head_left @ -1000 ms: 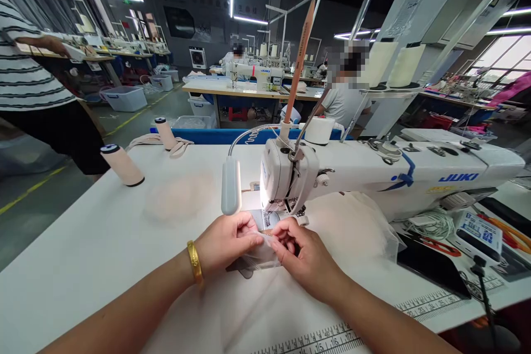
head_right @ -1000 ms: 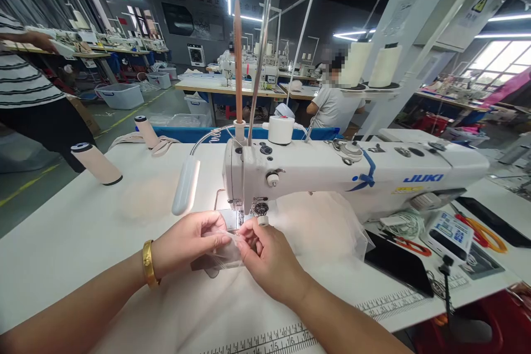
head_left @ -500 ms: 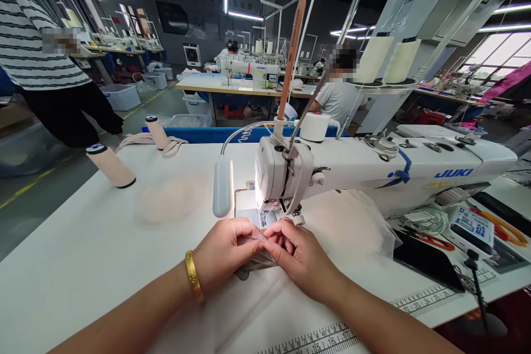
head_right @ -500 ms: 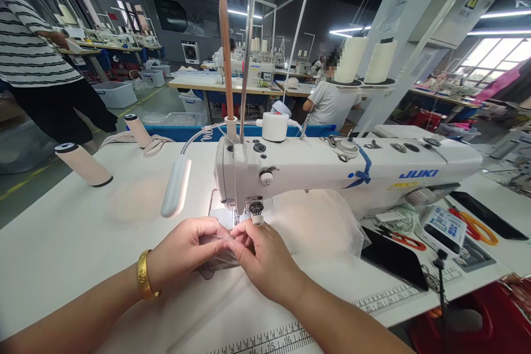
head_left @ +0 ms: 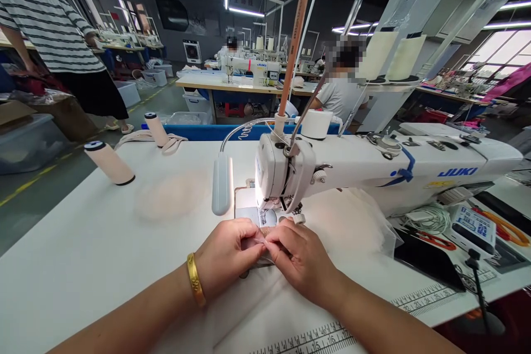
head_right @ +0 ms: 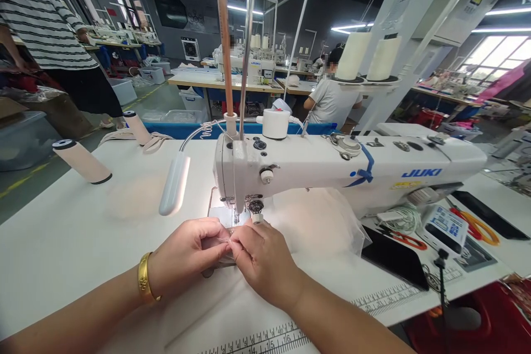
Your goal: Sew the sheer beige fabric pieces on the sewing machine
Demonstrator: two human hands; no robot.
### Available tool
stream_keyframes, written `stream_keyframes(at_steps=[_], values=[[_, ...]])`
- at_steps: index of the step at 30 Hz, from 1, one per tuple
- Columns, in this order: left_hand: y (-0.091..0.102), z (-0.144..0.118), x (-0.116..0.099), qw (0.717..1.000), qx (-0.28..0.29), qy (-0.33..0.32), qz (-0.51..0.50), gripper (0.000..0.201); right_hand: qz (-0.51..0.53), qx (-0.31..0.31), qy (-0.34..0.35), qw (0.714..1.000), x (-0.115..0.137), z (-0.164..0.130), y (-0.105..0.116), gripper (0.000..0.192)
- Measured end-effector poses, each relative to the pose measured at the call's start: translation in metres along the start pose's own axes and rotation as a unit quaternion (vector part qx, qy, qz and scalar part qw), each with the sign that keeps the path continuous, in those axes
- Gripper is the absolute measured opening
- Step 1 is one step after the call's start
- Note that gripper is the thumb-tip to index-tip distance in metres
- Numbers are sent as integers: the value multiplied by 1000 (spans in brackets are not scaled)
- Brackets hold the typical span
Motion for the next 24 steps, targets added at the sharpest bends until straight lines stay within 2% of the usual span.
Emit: stream_keyframes(at_steps=[3, 11, 18, 21, 24], values=[[0, 0, -1, 1000, 7, 9, -6, 18, -17, -8, 37, 999, 4, 0, 1, 19], [-3, -3, -1, 998, 26, 38, -32, 13, -32, -24, 60, 997, 7, -1, 2, 18], [-2, 0, 1, 1000, 17, 20, -13, 15, -58, -17, 89, 994, 12, -1, 3, 17], [-2, 0, 0, 998, 26, 21, -43, 12, -48, -22, 81, 995, 12, 0, 4, 18], [-5, -2, -3, 991, 77, 19, -105, 22, 3, -14, 24, 1000, 5, 1, 3, 19]])
Point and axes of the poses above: each hand's wrist, its own z-axis towards the middle knuckle, its own y-axis out of the back of the hand, x = y × z, the point moved 6 cm from there along z, towards the middle knuckle, and after that the axes turned 14 degrees about y, right-handed, at the moved point
